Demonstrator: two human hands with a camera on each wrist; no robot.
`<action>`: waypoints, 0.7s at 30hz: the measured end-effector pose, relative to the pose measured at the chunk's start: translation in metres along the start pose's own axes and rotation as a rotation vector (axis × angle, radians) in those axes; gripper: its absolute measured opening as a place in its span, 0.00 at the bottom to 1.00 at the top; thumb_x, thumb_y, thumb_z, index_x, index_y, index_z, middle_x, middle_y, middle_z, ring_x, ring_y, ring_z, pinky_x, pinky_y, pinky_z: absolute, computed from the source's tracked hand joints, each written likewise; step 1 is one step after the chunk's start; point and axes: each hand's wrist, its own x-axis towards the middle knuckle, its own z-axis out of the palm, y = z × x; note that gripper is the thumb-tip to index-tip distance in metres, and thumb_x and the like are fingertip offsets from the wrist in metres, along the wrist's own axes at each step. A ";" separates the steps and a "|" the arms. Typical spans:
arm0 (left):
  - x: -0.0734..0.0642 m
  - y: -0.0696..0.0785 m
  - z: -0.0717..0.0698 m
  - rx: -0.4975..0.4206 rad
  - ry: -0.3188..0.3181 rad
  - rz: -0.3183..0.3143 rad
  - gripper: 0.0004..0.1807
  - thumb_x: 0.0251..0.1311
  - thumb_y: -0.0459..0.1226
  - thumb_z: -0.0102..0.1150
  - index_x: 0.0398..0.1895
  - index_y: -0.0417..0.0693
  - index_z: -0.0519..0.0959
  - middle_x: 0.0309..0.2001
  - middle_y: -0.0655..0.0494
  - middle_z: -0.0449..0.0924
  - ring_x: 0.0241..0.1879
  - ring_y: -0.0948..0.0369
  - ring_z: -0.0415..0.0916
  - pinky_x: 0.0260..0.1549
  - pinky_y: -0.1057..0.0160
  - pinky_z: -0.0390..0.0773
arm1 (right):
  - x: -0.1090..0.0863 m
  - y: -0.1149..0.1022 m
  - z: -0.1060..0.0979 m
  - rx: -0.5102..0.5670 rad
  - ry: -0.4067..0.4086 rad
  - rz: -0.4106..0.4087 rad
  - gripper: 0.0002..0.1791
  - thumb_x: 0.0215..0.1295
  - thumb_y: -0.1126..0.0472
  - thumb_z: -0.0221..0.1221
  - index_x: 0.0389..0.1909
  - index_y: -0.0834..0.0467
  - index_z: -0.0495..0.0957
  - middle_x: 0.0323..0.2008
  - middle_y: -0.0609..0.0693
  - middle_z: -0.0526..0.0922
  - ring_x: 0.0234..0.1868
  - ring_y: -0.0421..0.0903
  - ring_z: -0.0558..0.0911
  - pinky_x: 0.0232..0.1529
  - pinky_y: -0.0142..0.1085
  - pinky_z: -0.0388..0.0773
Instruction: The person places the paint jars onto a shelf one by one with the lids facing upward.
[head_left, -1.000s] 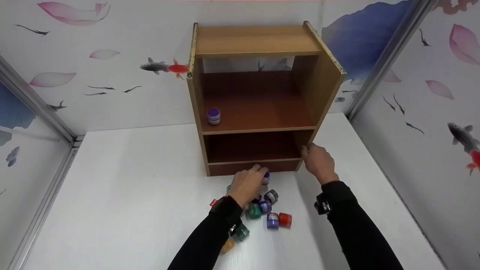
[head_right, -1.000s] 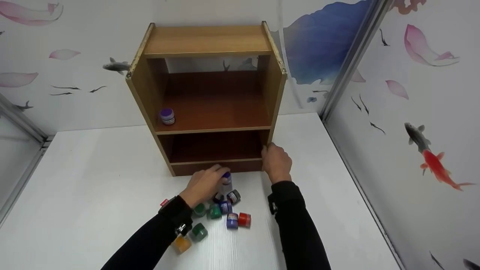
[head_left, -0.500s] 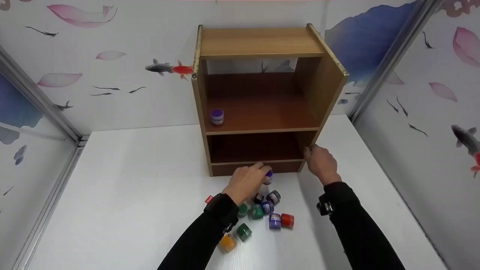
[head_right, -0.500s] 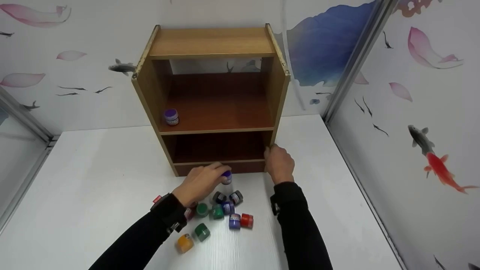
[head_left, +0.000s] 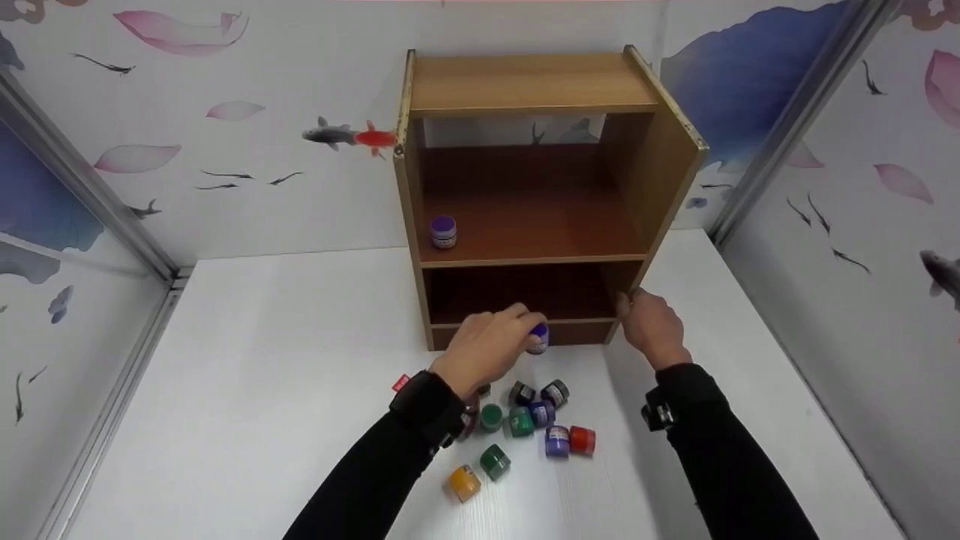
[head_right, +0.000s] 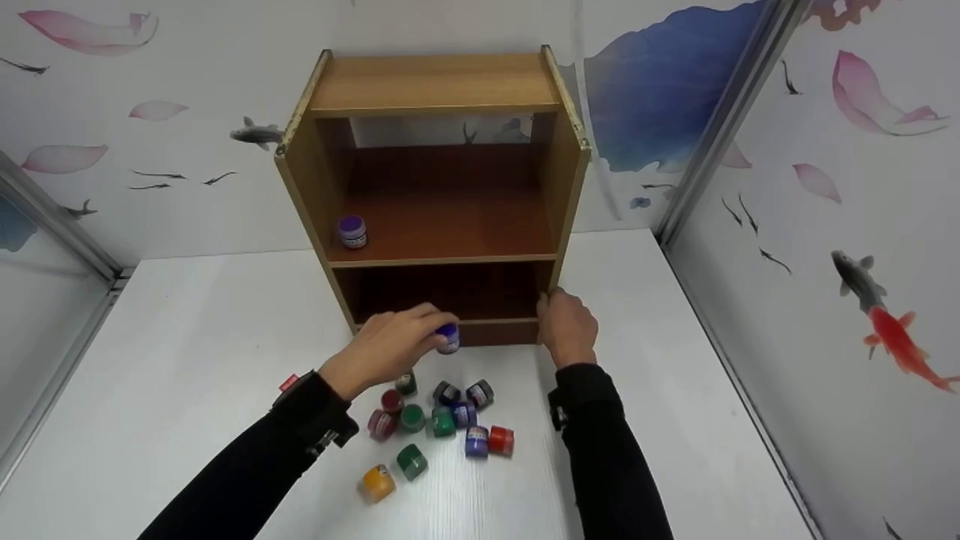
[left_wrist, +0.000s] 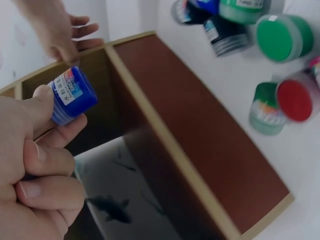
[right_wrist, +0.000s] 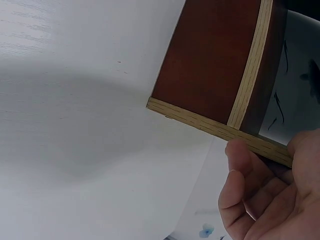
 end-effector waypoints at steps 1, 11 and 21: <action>-0.001 0.000 -0.004 -0.002 0.000 0.000 0.24 0.72 0.51 0.45 0.68 0.60 0.69 0.58 0.58 0.77 0.34 0.63 0.72 0.48 0.64 0.79 | 0.000 0.000 0.000 -0.002 0.002 0.000 0.27 0.77 0.51 0.35 0.50 0.69 0.75 0.38 0.63 0.83 0.33 0.52 0.81 0.28 0.40 0.72; -0.009 -0.004 -0.043 0.086 0.046 0.027 0.23 0.72 0.50 0.46 0.67 0.59 0.69 0.58 0.58 0.77 0.32 0.63 0.75 0.44 0.65 0.81 | -0.002 0.001 0.000 0.004 0.012 -0.018 0.26 0.77 0.52 0.36 0.47 0.69 0.75 0.37 0.64 0.83 0.32 0.53 0.82 0.28 0.41 0.74; -0.013 -0.012 -0.079 0.116 0.110 0.032 0.22 0.72 0.48 0.47 0.66 0.57 0.70 0.56 0.56 0.77 0.30 0.60 0.75 0.36 0.63 0.81 | -0.001 0.001 0.000 0.001 0.002 -0.031 0.28 0.77 0.51 0.35 0.49 0.71 0.74 0.38 0.66 0.82 0.35 0.56 0.82 0.30 0.44 0.75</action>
